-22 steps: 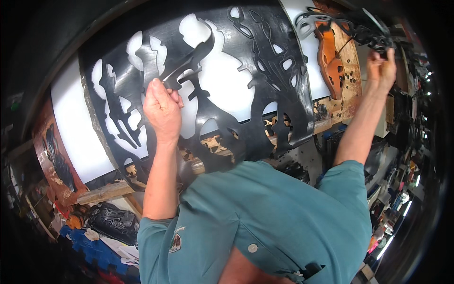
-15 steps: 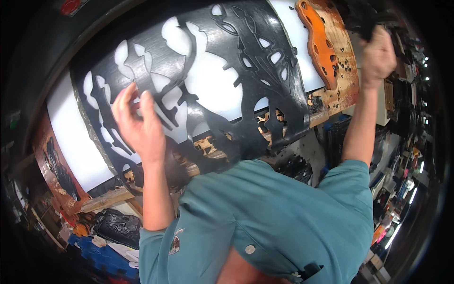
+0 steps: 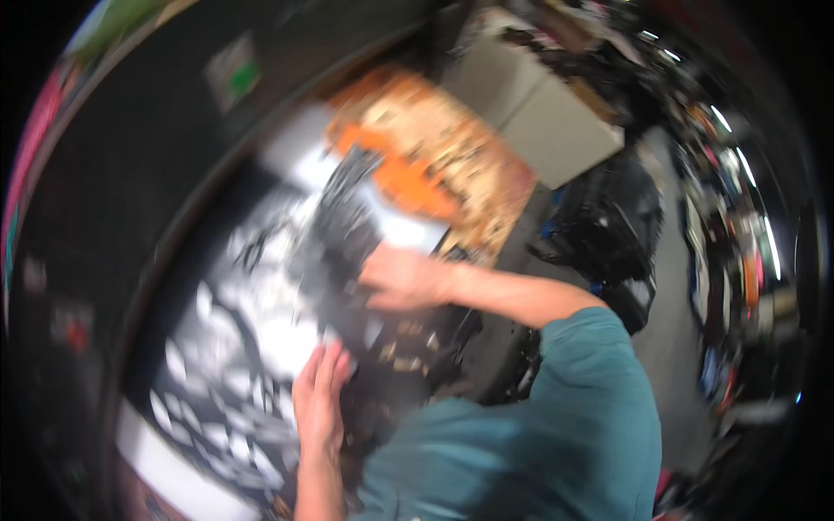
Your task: The person repeatedly picks up black cut leather pieces and an orange template, aligns them on a flat surface, and presses them together. The person moves the assembled pieces aside and repeats the process with additional pieces.
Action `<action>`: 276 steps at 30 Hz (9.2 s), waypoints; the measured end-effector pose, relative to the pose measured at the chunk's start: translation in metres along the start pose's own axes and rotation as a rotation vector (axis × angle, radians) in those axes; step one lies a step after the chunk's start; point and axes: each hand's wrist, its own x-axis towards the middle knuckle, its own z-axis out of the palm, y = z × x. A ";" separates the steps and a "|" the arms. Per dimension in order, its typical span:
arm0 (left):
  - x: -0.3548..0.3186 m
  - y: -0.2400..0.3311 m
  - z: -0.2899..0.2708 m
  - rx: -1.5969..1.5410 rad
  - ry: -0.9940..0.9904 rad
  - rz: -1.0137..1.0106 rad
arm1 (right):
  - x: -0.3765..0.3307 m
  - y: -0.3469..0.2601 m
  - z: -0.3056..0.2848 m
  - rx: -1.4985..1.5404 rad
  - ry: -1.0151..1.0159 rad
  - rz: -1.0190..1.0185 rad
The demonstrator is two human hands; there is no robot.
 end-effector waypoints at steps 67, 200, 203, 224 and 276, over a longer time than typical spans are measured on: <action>0.037 0.072 0.080 0.580 0.300 0.541 | 0.099 -0.027 -0.050 1.262 0.020 0.916; -0.360 0.085 -0.501 -0.206 0.891 0.578 | 0.141 -0.128 0.085 -0.198 0.231 0.039; -0.350 0.032 -0.549 -0.466 1.010 0.473 | 0.141 -0.127 0.084 -0.248 0.218 0.029; -0.159 0.097 -0.347 0.791 0.704 0.897 | 0.123 -0.110 0.061 -0.277 0.131 0.465; -0.069 0.062 -0.209 1.490 0.839 0.739 | 0.047 0.008 -0.197 1.663 0.481 0.382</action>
